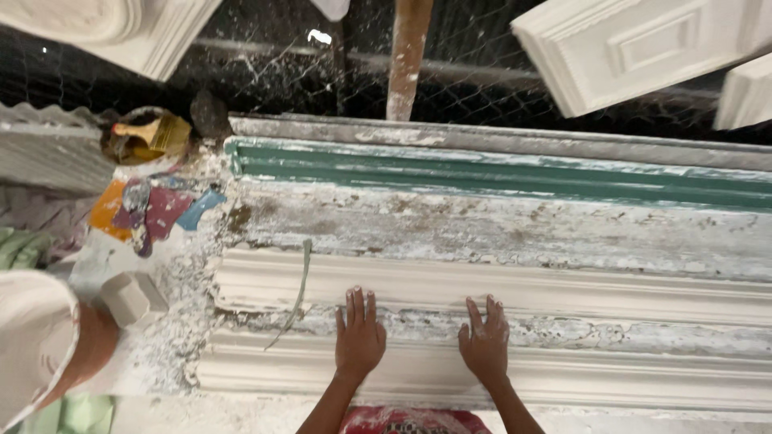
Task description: The person smooths and refines the surface of a white gypsum moulding using a thin flexible tool and then a sanding block. They work along the moulding's profile, removing excess material and smoothing the surface.
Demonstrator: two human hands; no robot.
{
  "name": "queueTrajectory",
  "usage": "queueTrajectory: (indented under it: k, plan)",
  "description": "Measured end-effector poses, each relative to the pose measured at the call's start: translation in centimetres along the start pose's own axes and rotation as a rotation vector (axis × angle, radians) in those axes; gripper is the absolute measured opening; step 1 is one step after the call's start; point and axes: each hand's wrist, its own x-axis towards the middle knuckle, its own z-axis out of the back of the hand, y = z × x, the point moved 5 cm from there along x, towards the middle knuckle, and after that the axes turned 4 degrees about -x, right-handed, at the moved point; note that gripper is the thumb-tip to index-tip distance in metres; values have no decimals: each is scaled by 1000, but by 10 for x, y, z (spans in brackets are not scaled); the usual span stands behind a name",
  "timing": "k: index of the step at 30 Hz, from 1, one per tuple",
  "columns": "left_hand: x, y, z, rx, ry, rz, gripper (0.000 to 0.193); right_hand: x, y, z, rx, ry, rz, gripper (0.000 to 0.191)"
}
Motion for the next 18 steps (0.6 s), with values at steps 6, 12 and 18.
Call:
queueTrajectory:
  k: [6,12,18]
  plan:
    - [1,-2,0,2,6,0,69,2,-1,3,-38,62,-31,63]
    - [2,-1,-1,-3,102,33,69,1,-1,3,-70,96,-42,65]
    - [1,-2,2,31,154,44,68,2,-1,5,-56,106,-47,66]
